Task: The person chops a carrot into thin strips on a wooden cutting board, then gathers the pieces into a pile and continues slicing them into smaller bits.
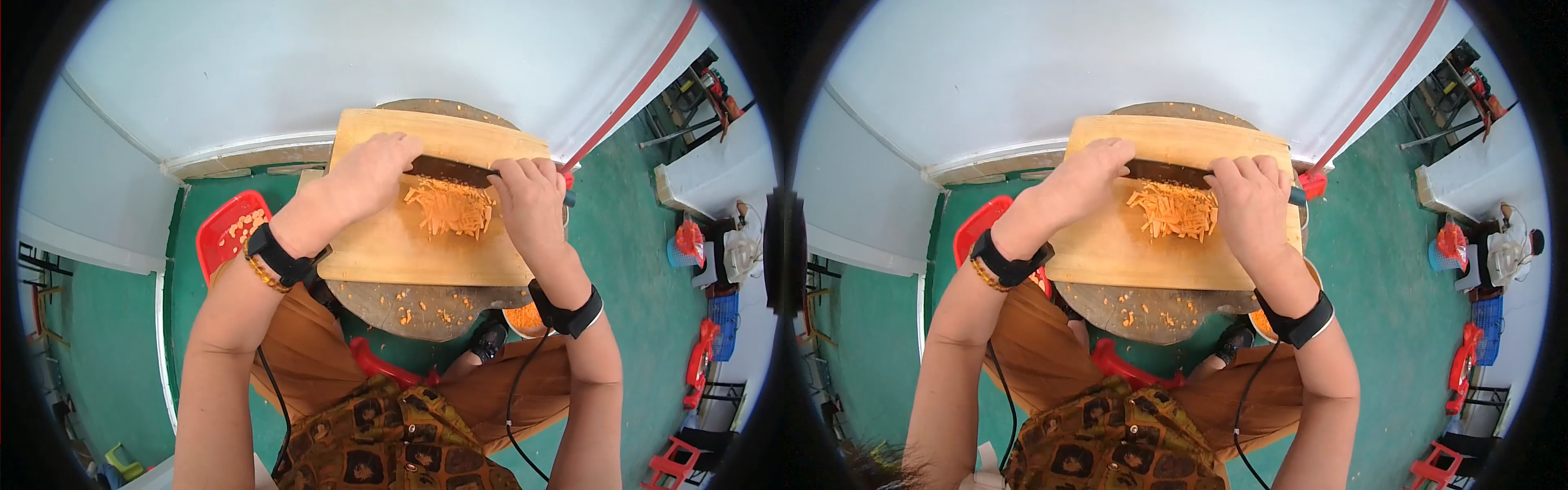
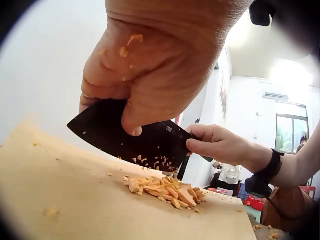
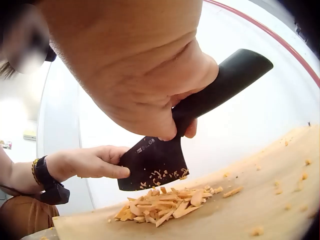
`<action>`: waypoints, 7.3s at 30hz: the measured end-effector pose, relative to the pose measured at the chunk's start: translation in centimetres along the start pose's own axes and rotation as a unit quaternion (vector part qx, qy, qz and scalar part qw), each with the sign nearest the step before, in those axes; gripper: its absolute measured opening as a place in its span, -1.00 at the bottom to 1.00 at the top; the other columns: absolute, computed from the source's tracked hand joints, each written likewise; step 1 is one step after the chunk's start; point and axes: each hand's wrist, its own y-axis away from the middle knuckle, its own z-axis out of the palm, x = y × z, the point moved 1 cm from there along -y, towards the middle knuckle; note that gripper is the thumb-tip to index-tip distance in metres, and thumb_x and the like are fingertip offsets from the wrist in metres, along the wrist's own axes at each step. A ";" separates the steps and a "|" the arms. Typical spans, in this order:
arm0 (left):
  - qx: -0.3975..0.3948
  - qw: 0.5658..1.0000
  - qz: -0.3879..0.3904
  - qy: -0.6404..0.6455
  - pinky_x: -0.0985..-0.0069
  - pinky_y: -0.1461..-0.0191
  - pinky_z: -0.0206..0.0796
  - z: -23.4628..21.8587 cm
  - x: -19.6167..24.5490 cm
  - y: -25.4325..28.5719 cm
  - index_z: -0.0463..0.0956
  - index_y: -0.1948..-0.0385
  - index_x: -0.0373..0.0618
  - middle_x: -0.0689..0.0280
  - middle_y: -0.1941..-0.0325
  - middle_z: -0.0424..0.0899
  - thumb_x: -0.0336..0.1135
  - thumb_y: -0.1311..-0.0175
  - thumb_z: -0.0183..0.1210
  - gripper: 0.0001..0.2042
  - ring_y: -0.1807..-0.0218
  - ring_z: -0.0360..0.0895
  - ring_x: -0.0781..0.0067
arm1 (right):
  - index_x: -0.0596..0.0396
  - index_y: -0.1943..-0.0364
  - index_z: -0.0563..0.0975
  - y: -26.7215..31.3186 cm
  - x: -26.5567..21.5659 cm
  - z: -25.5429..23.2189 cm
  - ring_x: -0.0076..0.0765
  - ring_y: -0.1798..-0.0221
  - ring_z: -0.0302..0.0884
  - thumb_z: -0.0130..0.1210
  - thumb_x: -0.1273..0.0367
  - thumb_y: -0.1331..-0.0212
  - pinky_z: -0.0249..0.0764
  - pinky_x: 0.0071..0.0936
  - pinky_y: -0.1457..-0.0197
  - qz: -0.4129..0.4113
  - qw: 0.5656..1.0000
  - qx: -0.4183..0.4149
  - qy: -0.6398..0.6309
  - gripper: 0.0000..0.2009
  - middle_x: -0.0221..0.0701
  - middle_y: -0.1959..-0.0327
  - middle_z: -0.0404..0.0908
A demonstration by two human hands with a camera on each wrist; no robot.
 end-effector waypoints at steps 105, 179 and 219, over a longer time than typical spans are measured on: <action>-0.021 1.000 -0.012 0.016 0.14 0.08 0.35 2.0 -0.6 -1.5 0.31 0.29 -0.25 -0.01 0.29 0.53 -0.61 -0.14 -0.01 -0.88 0.13 0.47 -0.15 | -0.07 0.35 0.56 -0.2 1.1 -0.2 -0.19 0.17 0.43 0.26 0.33 -0.05 0.29 -0.21 0.09 0.019 1.000 -0.014 0.015 -0.88 -0.47 0.41 0.56; 0.010 1.000 -0.015 0.005 0.09 0.10 0.31 -0.4 0.1 0.5 0.26 0.36 -0.33 -0.10 0.32 0.47 -0.65 -0.13 0.03 -0.87 0.15 0.43 -0.24 | -0.07 0.35 0.54 -0.7 -0.8 -0.4 -0.24 0.18 0.42 0.23 0.34 -0.07 0.23 -0.25 0.13 -0.009 1.000 0.007 0.005 -0.89 -0.49 0.43 0.51; 0.029 0.999 0.024 0.034 0.10 0.10 0.36 1.7 -1.3 -0.3 0.34 0.30 -0.23 0.01 0.30 0.52 -0.66 -0.02 0.03 -0.80 0.14 0.47 -0.15 | -0.06 0.39 0.51 -0.3 -0.1 0.2 -0.22 0.18 0.42 0.24 0.34 -0.08 0.25 -0.24 0.11 0.006 1.000 -0.001 0.005 -0.88 -0.49 0.43 0.52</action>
